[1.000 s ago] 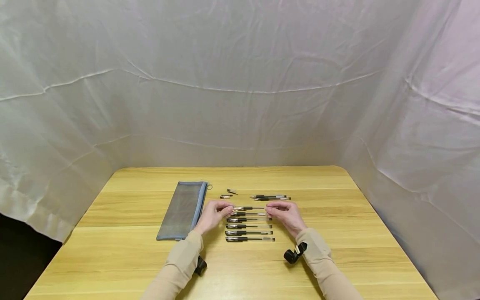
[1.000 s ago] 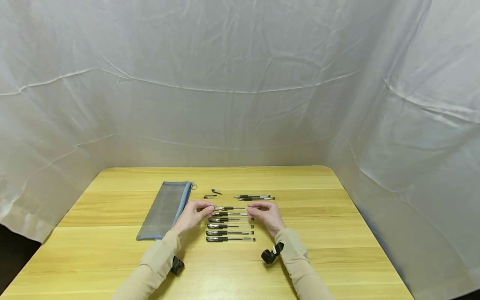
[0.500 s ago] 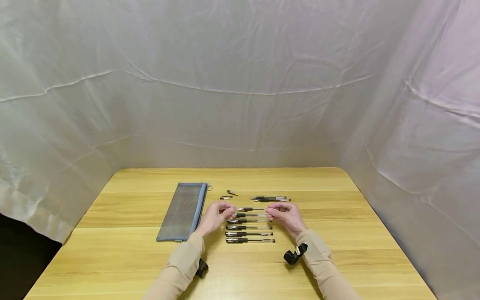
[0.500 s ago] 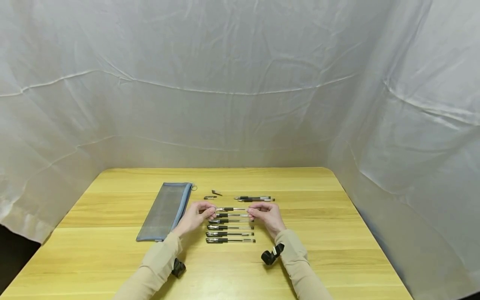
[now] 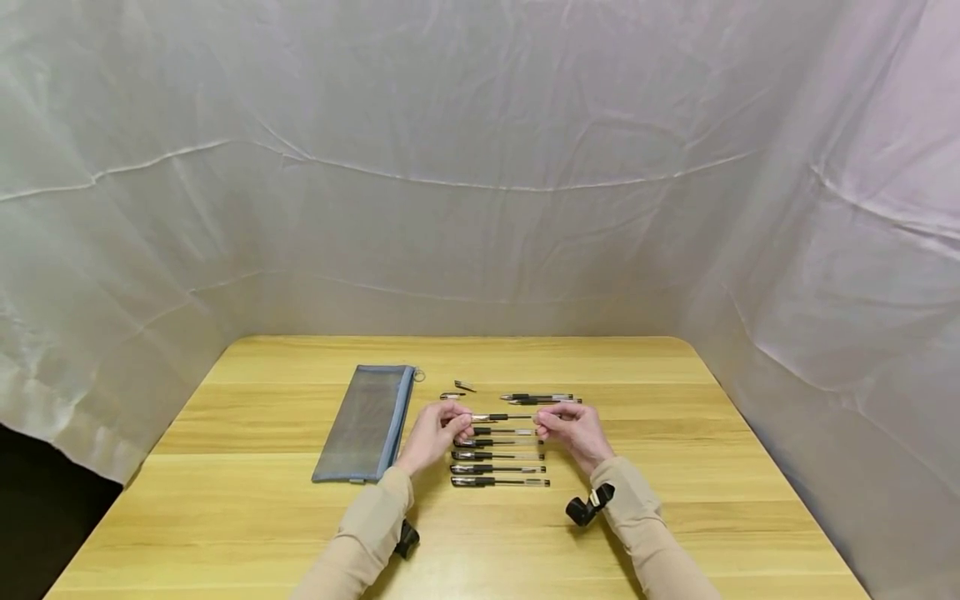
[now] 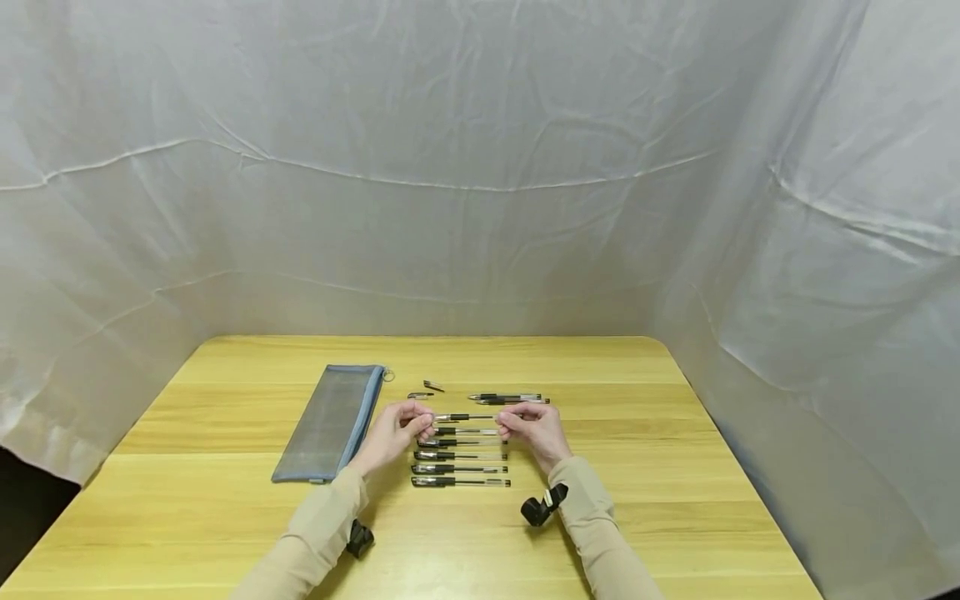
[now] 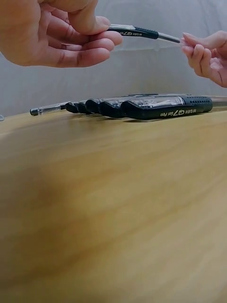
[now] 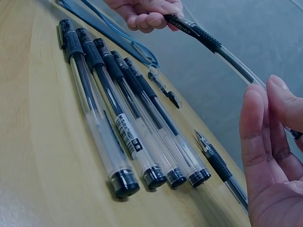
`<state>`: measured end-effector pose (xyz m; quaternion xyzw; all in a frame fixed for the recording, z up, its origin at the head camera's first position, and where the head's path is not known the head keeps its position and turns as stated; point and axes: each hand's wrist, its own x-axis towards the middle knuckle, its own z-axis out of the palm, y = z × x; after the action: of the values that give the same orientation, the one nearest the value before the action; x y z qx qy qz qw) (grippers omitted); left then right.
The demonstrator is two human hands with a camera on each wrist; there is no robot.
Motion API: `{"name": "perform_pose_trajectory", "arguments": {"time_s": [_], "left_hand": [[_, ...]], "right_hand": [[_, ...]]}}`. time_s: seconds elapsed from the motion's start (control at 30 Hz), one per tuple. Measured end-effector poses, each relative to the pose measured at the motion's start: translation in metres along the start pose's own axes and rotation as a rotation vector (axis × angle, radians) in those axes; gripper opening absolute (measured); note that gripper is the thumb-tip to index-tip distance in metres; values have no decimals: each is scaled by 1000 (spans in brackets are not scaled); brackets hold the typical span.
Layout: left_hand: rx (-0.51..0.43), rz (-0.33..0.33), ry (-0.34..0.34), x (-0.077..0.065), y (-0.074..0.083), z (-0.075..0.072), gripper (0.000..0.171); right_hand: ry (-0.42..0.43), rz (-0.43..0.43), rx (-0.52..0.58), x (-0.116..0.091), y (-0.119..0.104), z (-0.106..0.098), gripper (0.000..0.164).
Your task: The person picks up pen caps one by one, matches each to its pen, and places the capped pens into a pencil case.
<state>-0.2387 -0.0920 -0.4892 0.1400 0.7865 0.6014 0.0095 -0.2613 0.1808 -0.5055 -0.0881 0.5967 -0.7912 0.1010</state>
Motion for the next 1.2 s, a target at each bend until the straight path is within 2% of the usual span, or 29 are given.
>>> {"name": "perform_pose_trajectory", "arguments": {"time_s": [0.37, 0.6, 0.77, 0.93, 1.2], "left_hand": [[100, 54, 3, -3, 4, 0, 10], [71, 3, 11, 0, 3, -2, 14], [60, -8, 37, 1, 1, -5, 14], [54, -13, 34, 1, 0, -8, 15], [53, -58, 35, 5, -3, -10, 16]], "right_hand": [[-37, 26, 26, -2, -4, -1, 27], [-7, 40, -20, -2, -8, 1, 15], [-52, 51, -32, -1, -8, 0, 19], [-102, 46, -49, -1, -8, -5, 22], [-173, 32, -100, 3, -7, -11, 45]]}}
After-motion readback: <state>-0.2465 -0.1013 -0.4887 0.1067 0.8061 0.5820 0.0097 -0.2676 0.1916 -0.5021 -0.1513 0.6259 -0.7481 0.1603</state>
